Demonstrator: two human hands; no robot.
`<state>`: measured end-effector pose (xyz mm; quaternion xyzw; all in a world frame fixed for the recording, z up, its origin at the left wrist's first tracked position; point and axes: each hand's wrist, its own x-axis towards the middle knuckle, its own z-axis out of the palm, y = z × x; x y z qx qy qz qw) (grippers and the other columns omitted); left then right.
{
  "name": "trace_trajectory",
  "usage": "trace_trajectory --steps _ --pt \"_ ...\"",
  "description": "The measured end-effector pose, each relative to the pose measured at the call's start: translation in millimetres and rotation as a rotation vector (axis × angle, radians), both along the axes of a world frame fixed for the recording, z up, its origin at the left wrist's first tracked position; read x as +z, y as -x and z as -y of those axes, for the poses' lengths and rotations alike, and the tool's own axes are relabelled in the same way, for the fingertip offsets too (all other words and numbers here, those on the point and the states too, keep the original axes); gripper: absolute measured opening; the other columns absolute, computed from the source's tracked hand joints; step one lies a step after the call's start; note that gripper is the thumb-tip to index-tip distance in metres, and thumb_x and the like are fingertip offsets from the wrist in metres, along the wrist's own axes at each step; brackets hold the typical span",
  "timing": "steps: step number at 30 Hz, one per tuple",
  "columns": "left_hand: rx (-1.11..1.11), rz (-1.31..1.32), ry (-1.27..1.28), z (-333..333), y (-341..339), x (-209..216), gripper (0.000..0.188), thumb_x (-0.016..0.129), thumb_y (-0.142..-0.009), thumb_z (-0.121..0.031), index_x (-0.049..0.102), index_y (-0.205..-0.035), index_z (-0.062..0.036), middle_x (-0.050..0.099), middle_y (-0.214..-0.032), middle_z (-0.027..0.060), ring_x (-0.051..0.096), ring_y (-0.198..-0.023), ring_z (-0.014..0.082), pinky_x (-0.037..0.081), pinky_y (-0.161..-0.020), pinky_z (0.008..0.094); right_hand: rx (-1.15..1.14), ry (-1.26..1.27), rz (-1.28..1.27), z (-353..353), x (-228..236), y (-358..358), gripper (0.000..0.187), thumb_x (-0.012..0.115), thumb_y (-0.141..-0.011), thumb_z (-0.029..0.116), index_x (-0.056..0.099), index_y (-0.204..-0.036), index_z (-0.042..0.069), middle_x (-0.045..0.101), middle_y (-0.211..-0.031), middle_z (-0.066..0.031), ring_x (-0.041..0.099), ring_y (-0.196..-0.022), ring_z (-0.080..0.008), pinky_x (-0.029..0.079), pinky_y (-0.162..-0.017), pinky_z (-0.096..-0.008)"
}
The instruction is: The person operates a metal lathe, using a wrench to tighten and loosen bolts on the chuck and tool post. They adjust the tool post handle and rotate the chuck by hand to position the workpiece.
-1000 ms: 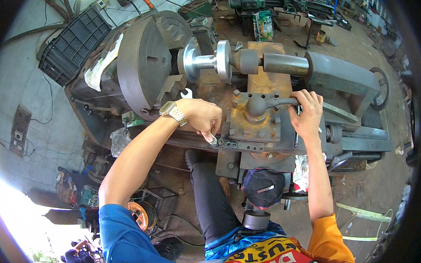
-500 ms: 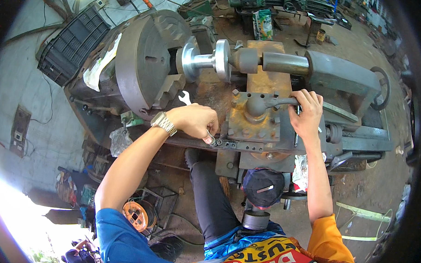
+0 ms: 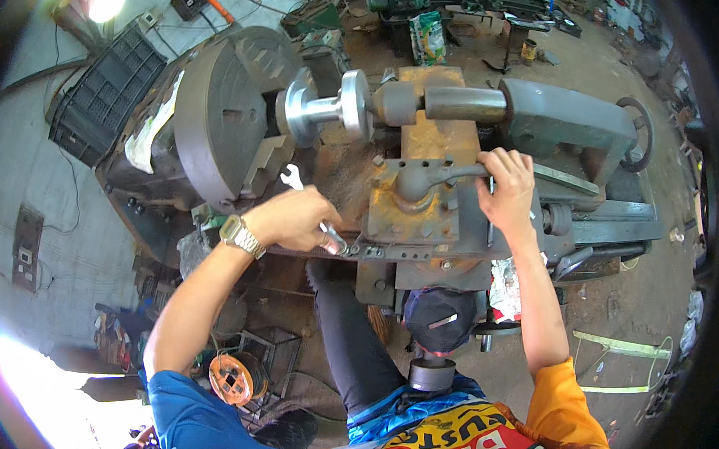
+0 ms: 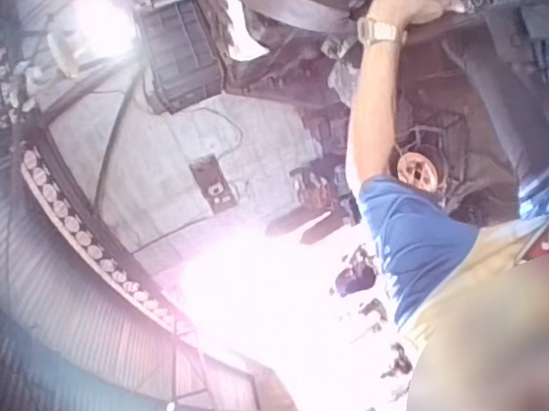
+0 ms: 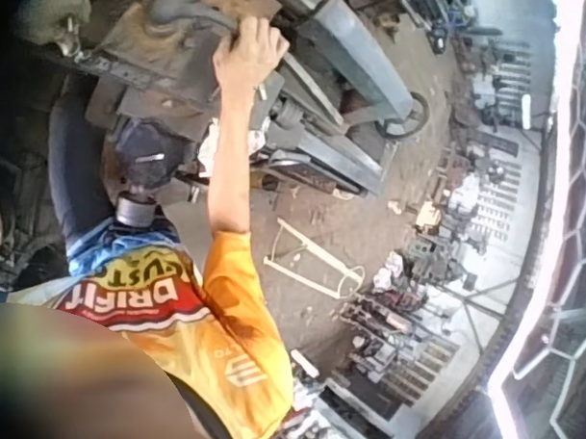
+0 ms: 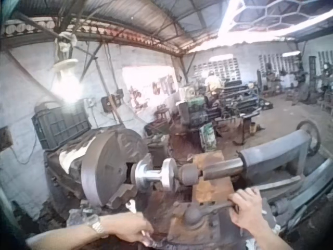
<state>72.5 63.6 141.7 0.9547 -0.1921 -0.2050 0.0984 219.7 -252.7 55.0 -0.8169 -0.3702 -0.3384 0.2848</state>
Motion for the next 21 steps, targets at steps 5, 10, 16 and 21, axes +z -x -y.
trace_trajectory --steps 5,10,16,21 --pt "-0.145 0.331 -0.143 -22.5 11.0 -8.2 0.047 0.073 -0.076 -0.054 0.064 -0.075 -0.0074 0.062 -0.078 0.0072 0.058 -0.087 0.0273 0.044 -0.086 0.0393 0.007 -0.014 -0.021 -2.6 0.1 5.0 0.028 0.072 -0.066 0.005 0.061 -0.092 0.008 0.058 -0.085 -0.008 0.056 -0.084 -0.0292 0.041 -0.08 -0.0413" --pt "-0.099 0.477 -0.057 -25.8 14.1 -22.3 0.036 0.073 -0.079 -0.042 0.064 -0.075 -0.0065 0.061 -0.079 0.0076 0.056 -0.086 0.0272 0.043 -0.083 0.0389 0.054 0.032 -0.003 3.0 7.8 8.1 0.028 0.072 -0.07 0.007 0.06 -0.095 0.007 0.058 -0.087 -0.0085 0.056 -0.086 -0.03 0.04 -0.081 -0.0415" --pt "-0.064 0.461 -0.091 -18.8 17.4 -24.2 0.031 0.071 -0.08 -0.034 0.065 -0.071 -0.0047 0.062 -0.076 0.0092 0.054 -0.084 0.0281 0.042 -0.082 0.0392 0.072 0.057 0.001 6.3 14.2 10.3 0.034 0.073 -0.085 0.037 0.06 -0.092 0.006 0.058 -0.085 -0.0094 0.055 -0.084 -0.0299 0.04 -0.079 -0.0409" --pt "-0.052 0.486 -0.038 -18.3 16.8 -27.3 0.036 0.071 -0.079 -0.038 0.068 -0.071 -0.003 0.065 -0.076 0.0099 0.056 -0.083 0.028 0.042 -0.082 0.0385 0.032 0.061 0.018 2.6 10.5 6.8 0.037 0.073 -0.084 0.04 0.06 -0.089 0.006 0.057 -0.082 -0.008 0.054 -0.08 -0.0294 0.039 -0.076 -0.0398"
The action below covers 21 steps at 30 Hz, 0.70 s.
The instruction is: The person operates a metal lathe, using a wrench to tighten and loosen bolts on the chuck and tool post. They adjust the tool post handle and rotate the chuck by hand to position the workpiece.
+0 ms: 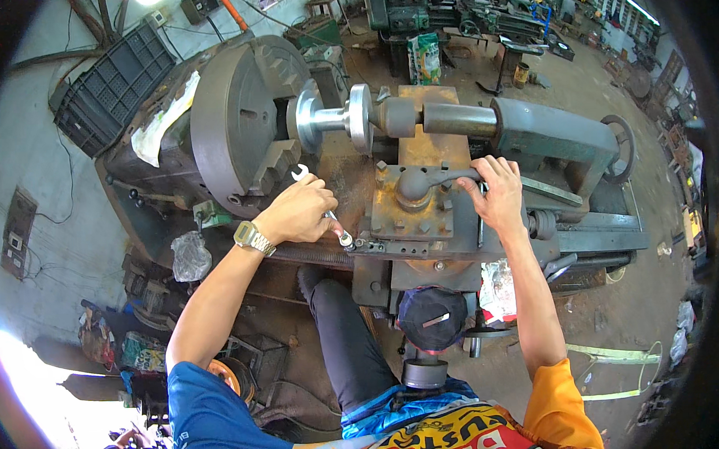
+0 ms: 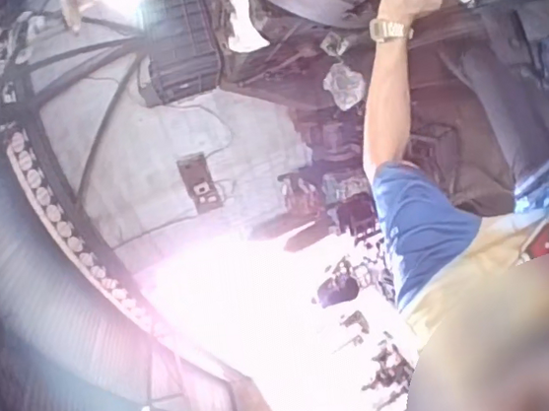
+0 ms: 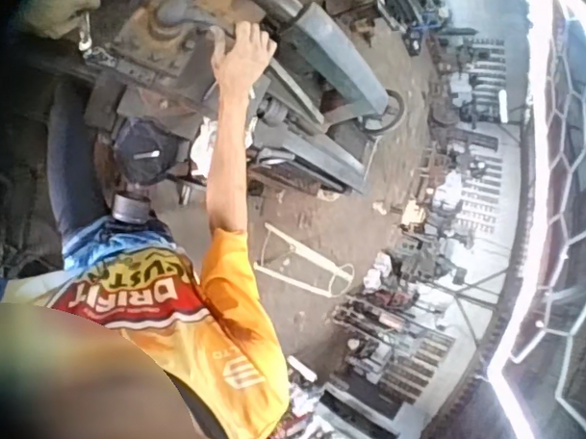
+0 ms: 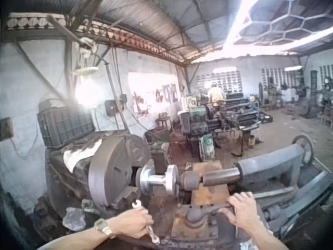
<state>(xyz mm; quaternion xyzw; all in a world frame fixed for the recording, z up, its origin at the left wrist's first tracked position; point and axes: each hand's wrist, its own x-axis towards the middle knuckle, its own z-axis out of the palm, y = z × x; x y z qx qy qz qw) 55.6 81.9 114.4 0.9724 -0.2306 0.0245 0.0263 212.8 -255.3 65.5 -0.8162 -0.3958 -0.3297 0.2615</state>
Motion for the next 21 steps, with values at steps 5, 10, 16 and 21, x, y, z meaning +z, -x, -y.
trace_trajectory --steps 5,10,16,21 --pt "-0.018 -0.023 -0.005 -2.9 -0.8 -0.3 0.037 0.073 -0.078 -0.039 0.064 -0.069 -0.005 0.062 -0.075 0.0083 0.055 -0.084 0.0277 0.042 -0.083 0.0392 -0.017 0.001 0.028 -3.4 -5.0 -6.5 0.039 0.074 -0.081 0.042 0.06 -0.088 0.006 0.056 -0.08 -0.0078 0.054 -0.077 -0.03 0.039 -0.074 -0.0401" --pt "-0.146 -0.132 -0.075 -20.6 -13.0 15.9 0.049 0.074 -0.074 -0.054 0.064 -0.078 -0.0064 0.058 -0.082 0.007 0.056 -0.096 0.0279 0.045 -0.088 0.0407 -0.022 -0.023 0.038 -5.9 -8.1 -5.4 0.037 0.073 -0.082 0.041 0.061 -0.086 0.006 0.056 -0.079 -0.0079 0.054 -0.076 -0.03 0.038 -0.072 -0.0397" --pt "-0.128 -0.019 -0.362 -31.2 -33.3 5.0 0.043 0.07 -0.081 -0.048 0.068 -0.064 -0.0082 0.065 -0.065 0.0085 0.06 -0.071 0.0284 0.045 -0.074 0.038 -0.012 -0.018 0.03 -5.6 -4.9 -2.8 0.038 0.071 -0.084 0.042 0.062 -0.087 0.005 0.058 -0.08 -0.0074 0.053 -0.076 -0.0292 0.038 -0.072 -0.0395" --pt "0.006 0.132 -0.208 -26.2 -28.3 -19.3 0.023 0.068 -0.074 -0.024 0.067 -0.058 -0.0085 0.061 -0.059 0.0106 0.059 -0.065 0.0276 0.044 -0.076 0.0371 -0.02 0.017 0.044 -2.7 -1.5 -5.0 0.036 0.073 -0.083 0.04 0.062 -0.087 0.006 0.059 -0.079 -0.0074 0.055 -0.075 -0.0292 0.041 -0.071 -0.0388"
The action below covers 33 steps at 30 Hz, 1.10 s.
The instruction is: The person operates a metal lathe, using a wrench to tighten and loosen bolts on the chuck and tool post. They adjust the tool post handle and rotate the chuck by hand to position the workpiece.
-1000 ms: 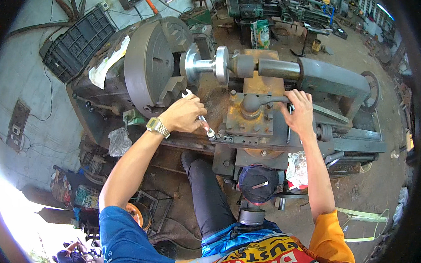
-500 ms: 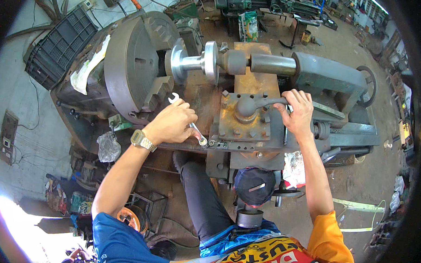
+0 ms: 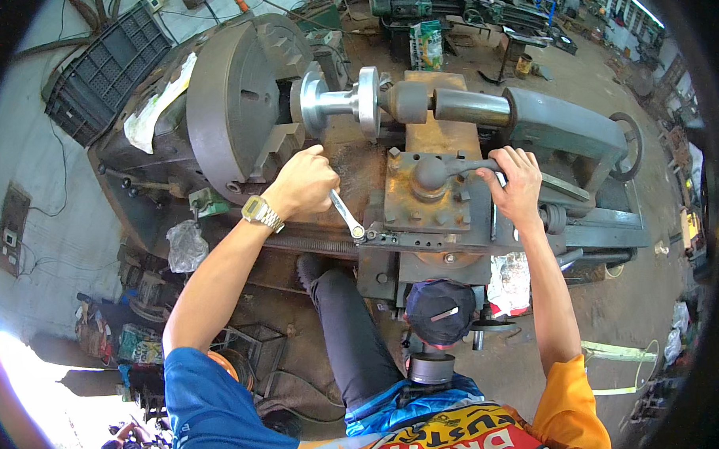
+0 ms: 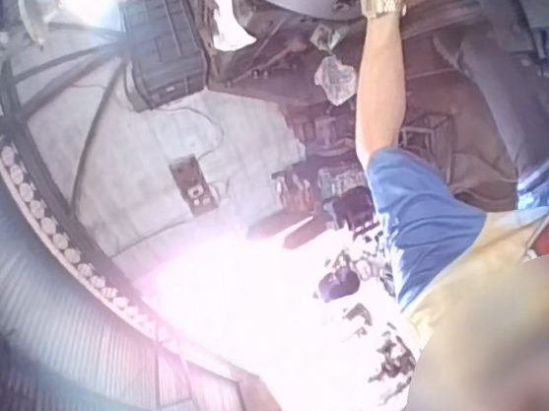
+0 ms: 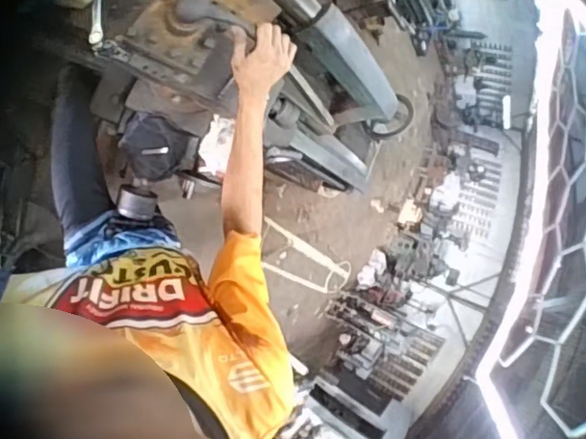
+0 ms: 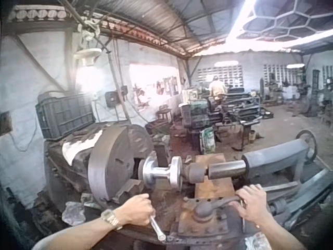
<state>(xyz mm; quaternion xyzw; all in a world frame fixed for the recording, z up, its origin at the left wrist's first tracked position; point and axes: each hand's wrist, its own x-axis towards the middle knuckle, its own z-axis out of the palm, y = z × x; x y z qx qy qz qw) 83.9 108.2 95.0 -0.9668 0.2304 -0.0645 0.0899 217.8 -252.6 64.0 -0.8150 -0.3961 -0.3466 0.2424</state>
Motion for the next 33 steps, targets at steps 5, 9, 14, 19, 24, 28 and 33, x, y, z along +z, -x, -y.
trace_trajectory --steps 5,9,14,19,24,28,33 --pt "0.053 0.053 0.014 1.5 10.6 -5.5 0.018 0.068 -0.072 -0.019 0.067 -0.059 -0.0075 0.062 -0.06 0.0109 0.061 -0.067 0.0273 0.043 -0.078 0.038 0.005 0.028 0.015 0.1 0.6 -2.3 0.036 0.073 -0.083 0.042 0.063 -0.087 0.007 0.06 -0.078 -0.007 0.057 -0.073 -0.0286 0.042 -0.069 -0.0382" --pt "0.255 0.068 0.074 6.2 39.6 -9.2 0.012 0.068 -0.07 -0.019 0.071 -0.061 -0.0095 0.066 -0.063 0.0144 0.065 -0.067 0.0289 0.043 -0.081 0.0386 0.004 0.034 0.012 0.0 0.8 -3.2 0.037 0.073 -0.082 0.042 0.063 -0.086 0.007 0.061 -0.077 -0.0065 0.057 -0.071 -0.0285 0.042 -0.067 -0.0384" --pt "0.349 0.122 0.0 18.6 53.0 -7.4 0.015 0.067 -0.075 -0.018 0.071 -0.065 -0.0071 0.065 -0.064 0.0133 0.063 -0.07 0.0273 0.044 -0.081 0.0375 -0.006 0.046 0.02 0.3 -2.5 -4.9 0.037 0.074 -0.08 0.043 0.063 -0.085 0.008 0.062 -0.078 -0.006 0.058 -0.072 -0.028 0.042 -0.066 -0.038" --pt "0.508 0.132 0.096 29.4 86.4 -10.6 0.013 0.065 -0.074 -0.016 0.068 -0.065 -0.0063 0.065 -0.065 0.0127 0.064 -0.07 0.0275 0.044 -0.081 0.0389 0.005 0.027 0.031 -0.8 -4.6 -7.9 0.038 0.074 -0.08 0.043 0.063 -0.085 0.008 0.061 -0.077 -0.0056 0.057 -0.071 -0.0276 0.041 -0.065 -0.0381" --pt "0.561 0.212 0.055 45.7 98.9 -7.1 0.014 0.066 -0.076 -0.018 0.064 -0.065 -0.0083 0.065 -0.066 0.0101 0.065 -0.069 0.0259 0.045 -0.079 0.039 0.007 0.004 0.069 -1.6 -5.5 -9.7 0.039 0.073 -0.081 0.046 0.063 -0.084 0.008 0.059 -0.074 -0.0048 0.056 -0.068 -0.0276 0.041 -0.063 -0.0377" --pt "0.715 0.116 0.149 67.8 124.2 -0.8 0.016 0.066 -0.08 -0.019 0.062 -0.071 -0.0061 0.067 -0.07 0.0119 0.065 -0.072 0.0282 0.045 -0.08 0.0412 0.017 0.004 0.09 -3.0 -4.0 -9.4 0.041 0.072 -0.082 0.048 0.062 -0.083 0.008 0.059 -0.073 -0.0058 0.055 -0.067 -0.0281 0.04 -0.063 -0.0377" --pt "0.706 0.166 0.128 73.6 130.1 -2.5 0.017 0.067 -0.08 -0.02 0.062 -0.072 -0.0064 0.067 -0.07 0.0122 0.066 -0.071 0.0267 0.044 -0.08 0.0385 0.017 0.0 0.076 -2.5 -4.9 -10.7 0.041 0.072 -0.082 0.047 0.062 -0.083 0.007 0.058 -0.073 -0.0062 0.056 -0.067 -0.0282 0.04 -0.062 -0.0382"
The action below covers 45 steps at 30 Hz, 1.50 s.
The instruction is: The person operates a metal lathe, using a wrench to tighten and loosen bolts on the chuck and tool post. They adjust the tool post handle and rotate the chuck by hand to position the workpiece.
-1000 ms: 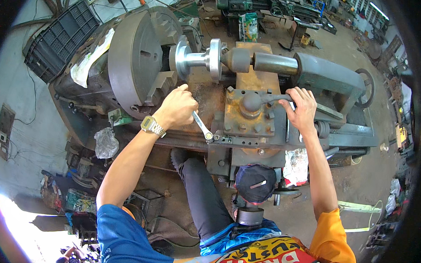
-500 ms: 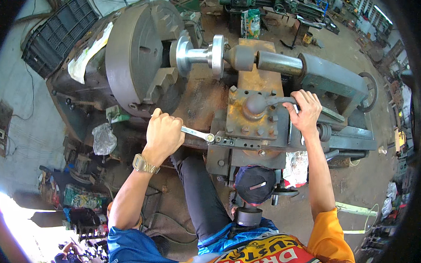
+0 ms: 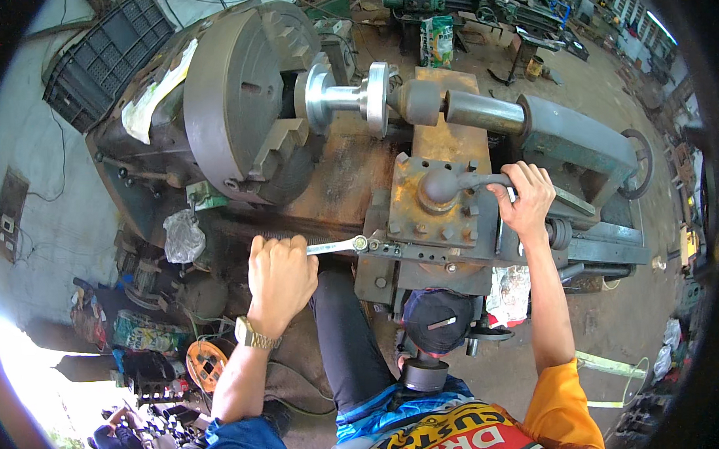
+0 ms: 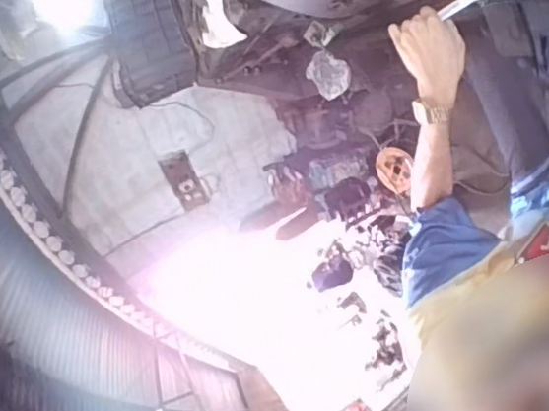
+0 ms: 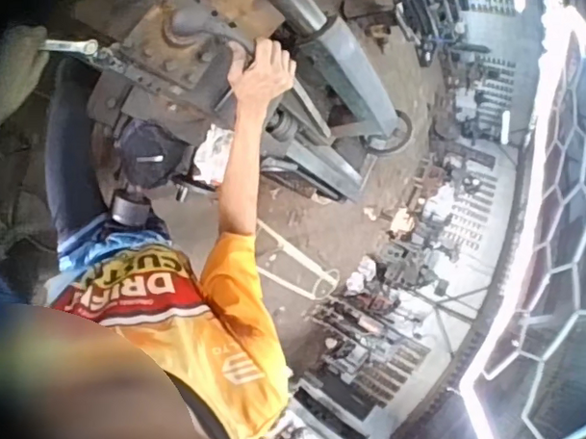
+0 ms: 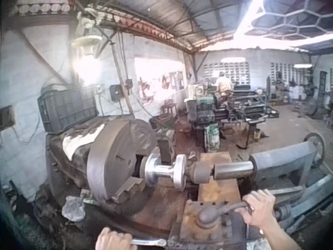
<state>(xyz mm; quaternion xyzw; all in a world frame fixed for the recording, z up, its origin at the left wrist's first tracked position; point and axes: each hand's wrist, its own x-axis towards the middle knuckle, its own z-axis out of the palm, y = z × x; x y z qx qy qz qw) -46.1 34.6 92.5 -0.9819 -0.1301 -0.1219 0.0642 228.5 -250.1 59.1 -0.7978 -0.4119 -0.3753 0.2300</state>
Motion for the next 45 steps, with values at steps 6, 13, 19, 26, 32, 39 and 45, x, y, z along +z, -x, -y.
trace_trajectory --steps 6,13,19,26,32,39,45 --pt "-0.046 -0.432 0.12 -16.5 -12.6 37.0 0.024 0.066 -0.085 -0.026 0.065 -0.075 -0.0046 0.066 -0.07 0.0154 0.067 -0.071 0.0339 0.049 -0.069 0.0475 -0.019 0.013 -0.056 1.1 -0.4 2.1 0.038 0.075 -0.079 0.044 0.062 -0.082 0.008 0.059 -0.074 -0.0065 0.056 -0.067 -0.0289 0.04 -0.063 -0.0389" --pt "-0.016 -0.935 1.493 -85.5 -40.1 30.9 0.049 0.054 -0.104 -0.041 0.045 -0.067 -0.0116 0.031 -0.057 -0.0086 0.027 -0.046 0.0061 0.024 -0.041 0.0257 0.032 -0.001 -0.099 5.3 10.3 8.2 0.036 0.076 -0.079 0.041 0.061 -0.083 0.008 0.06 -0.076 -0.0071 0.057 -0.072 -0.0292 0.042 -0.066 -0.0395" --pt "-0.056 -0.781 1.241 -63.4 -23.0 36.3 0.051 0.051 -0.105 -0.041 0.044 -0.064 -0.0115 0.033 -0.055 -0.0072 0.031 -0.046 0.0066 0.028 -0.043 0.0267 0.031 -0.019 -0.123 6.4 5.3 4.5 0.036 0.076 -0.078 0.041 0.06 -0.081 0.008 0.059 -0.074 -0.006 0.057 -0.07 -0.0283 0.042 -0.065 -0.0386" --pt "0.274 -0.559 1.797 -31.7 13.7 21.1 0.046 0.05 -0.106 -0.039 0.043 -0.07 -0.0127 0.031 -0.059 -0.0088 0.026 -0.049 0.0062 0.026 -0.045 0.0271 0.007 -0.033 -0.134 1.0 5.6 7.4 0.035 0.076 -0.078 0.039 0.061 -0.082 0.008 0.059 -0.074 -0.006 0.055 -0.069 -0.0292 0.04 -0.065 -0.0393" --pt "0.53 -0.195 2.095 38.1 28.8 15.5 0.047 0.049 -0.105 -0.04 0.037 -0.068 -0.0147 0.031 -0.05 -0.0054 0.026 -0.04 0.0084 0.024 -0.044 0.0272 -0.003 -0.028 -0.154 -3.1 9.2 10.7 0.036 0.075 -0.08 0.04 0.061 -0.082 0.007 0.058 -0.074 -0.0069 0.054 -0.069 -0.0302 0.039 -0.066 -0.0389" --pt "0.661 0.225 2.363 101.0 21.7 9.2 0.044 0.045 -0.107 -0.038 0.039 -0.072 -0.0138 0.029 -0.052 -0.0041 0.026 -0.04 0.0107 0.029 -0.046 0.0286 0.018 -0.049 -0.172 -3.7 9.4 13.1 0.032 0.076 -0.078 0.033 0.063 -0.085 0.005 0.06 -0.078 -0.0076 0.054 -0.071 -0.0301 0.039 -0.069 -0.0388" --pt "0.674 0.509 2.521 133.2 7.1 1.5 0.043 0.043 -0.107 -0.041 0.04 -0.072 -0.0155 0.026 -0.05 -0.0044 0.024 -0.04 0.0105 0.027 -0.048 0.0284 -0.008 -0.028 -0.18 -5.1 8.3 15.8 0.028 0.076 -0.079 0.028 0.064 -0.089 0.005 0.061 -0.079 -0.0077 0.055 -0.074 -0.0298 0.039 -0.071 -0.0386"
